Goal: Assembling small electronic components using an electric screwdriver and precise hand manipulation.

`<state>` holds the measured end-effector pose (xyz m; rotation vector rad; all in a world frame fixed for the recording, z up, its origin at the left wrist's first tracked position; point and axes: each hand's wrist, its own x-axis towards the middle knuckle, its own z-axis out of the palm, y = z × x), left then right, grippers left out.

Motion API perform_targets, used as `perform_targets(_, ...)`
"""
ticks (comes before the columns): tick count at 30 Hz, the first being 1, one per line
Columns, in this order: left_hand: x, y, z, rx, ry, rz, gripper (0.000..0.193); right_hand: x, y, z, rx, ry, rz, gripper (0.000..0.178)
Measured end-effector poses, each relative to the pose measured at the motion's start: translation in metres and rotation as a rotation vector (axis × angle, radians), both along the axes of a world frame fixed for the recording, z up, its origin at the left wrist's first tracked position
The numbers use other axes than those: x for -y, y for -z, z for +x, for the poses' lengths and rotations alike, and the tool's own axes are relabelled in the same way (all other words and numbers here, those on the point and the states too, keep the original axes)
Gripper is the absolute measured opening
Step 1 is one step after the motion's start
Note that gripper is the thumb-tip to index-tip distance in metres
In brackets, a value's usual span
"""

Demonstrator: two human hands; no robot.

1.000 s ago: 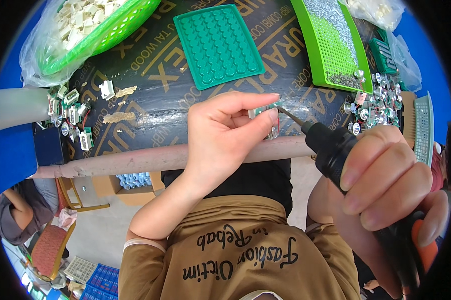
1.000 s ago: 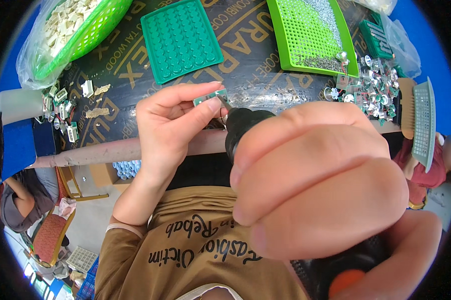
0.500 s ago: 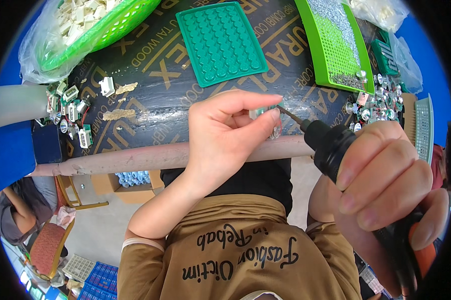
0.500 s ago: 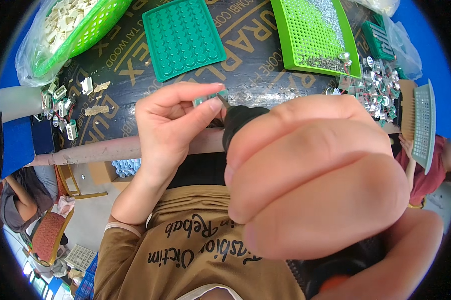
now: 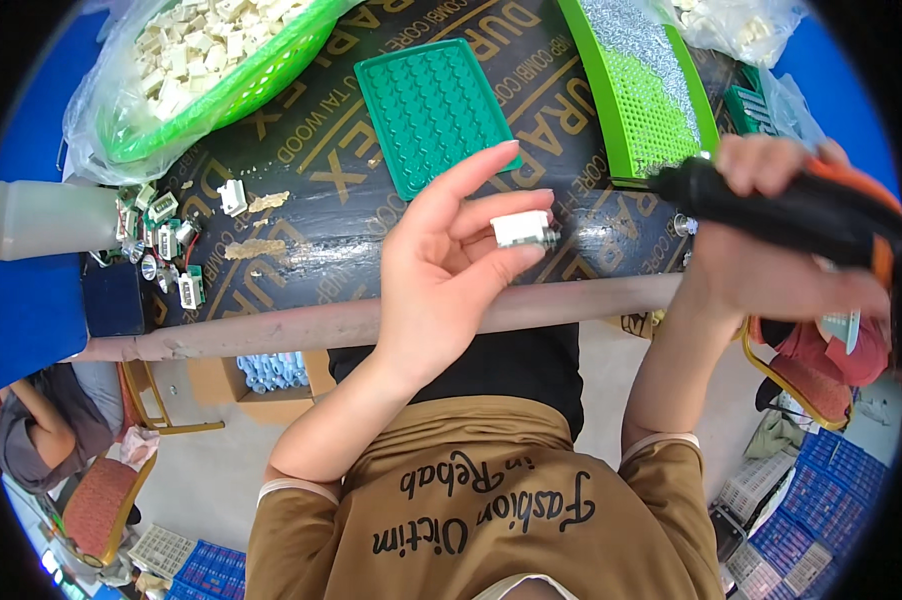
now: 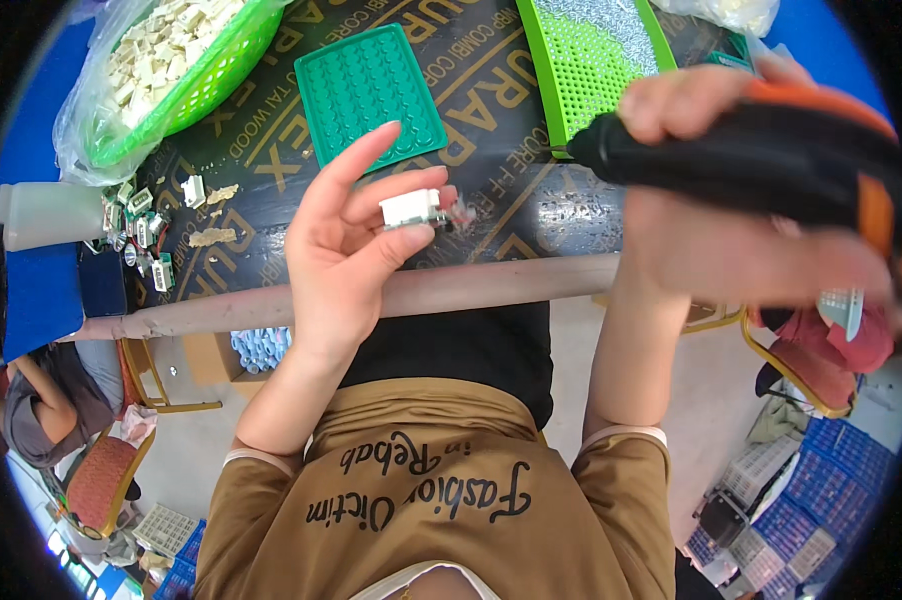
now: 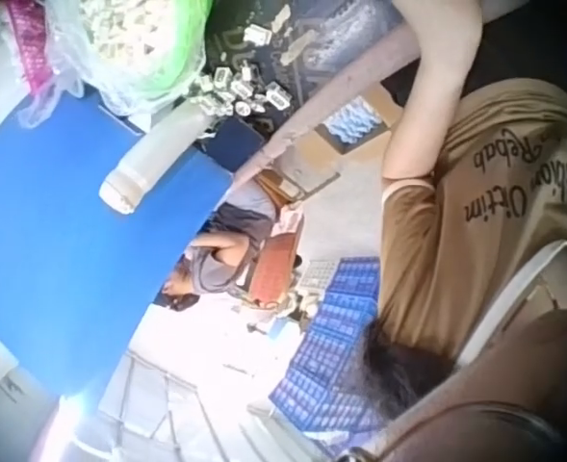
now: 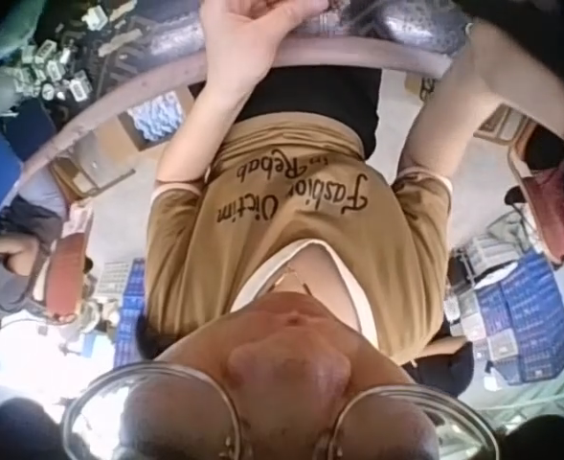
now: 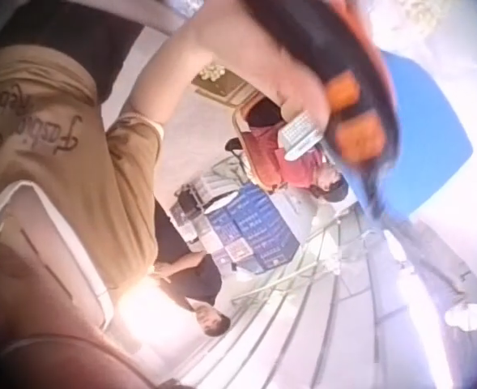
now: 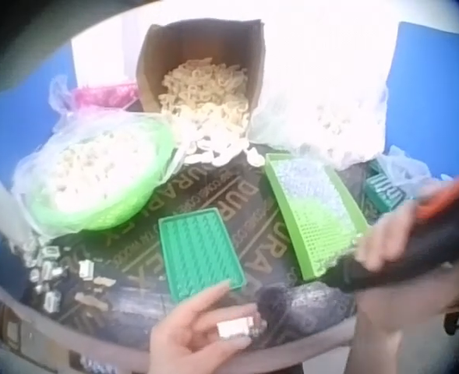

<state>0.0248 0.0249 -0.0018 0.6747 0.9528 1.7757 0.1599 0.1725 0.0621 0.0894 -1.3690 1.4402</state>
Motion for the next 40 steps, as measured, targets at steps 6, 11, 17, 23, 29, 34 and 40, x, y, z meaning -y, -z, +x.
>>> perform_targets(6, 0.011, -0.005, -0.013, -0.488, -0.114, 0.232, 0.069, -0.009, 0.022, -0.016, 0.063, 0.427, 0.043, 0.067)
perform_targets(11, 0.008, -0.011, -0.027, -1.035, -0.167, 0.489, 0.079, 0.041, 0.014, 0.024, 0.178, 0.766, 0.667, 0.029)
perform_targets(17, 0.012, -0.017, -0.032, -1.061, -0.208, 0.560, 0.073, 0.080, 0.007, -0.009, 0.794, 0.385, 0.578, 0.040)
perform_targets(23, 0.010, -0.016, -0.014, -0.734, -0.340, 0.435, 0.068, 0.078, 0.022, -0.014, 0.640, 0.347, 0.490, 0.030)
perform_targets(29, 0.031, -0.031, -0.029, 0.075, 0.149, -0.037, 0.054, 0.079, 0.024, -0.017, 0.685, 0.463, 0.590, 0.027)
perform_targets(34, 0.030, -0.042, -0.021, 0.062, 0.212, -0.093, 0.059, 0.077, 0.029, -0.017, 0.719, 0.437, 0.690, 0.025)
perform_targets(40, 0.034, -0.019, -0.023, 0.046, 0.175, -0.046, 0.064, 0.083, 0.042, -0.022, 0.702, 0.385, 0.620, 0.028)
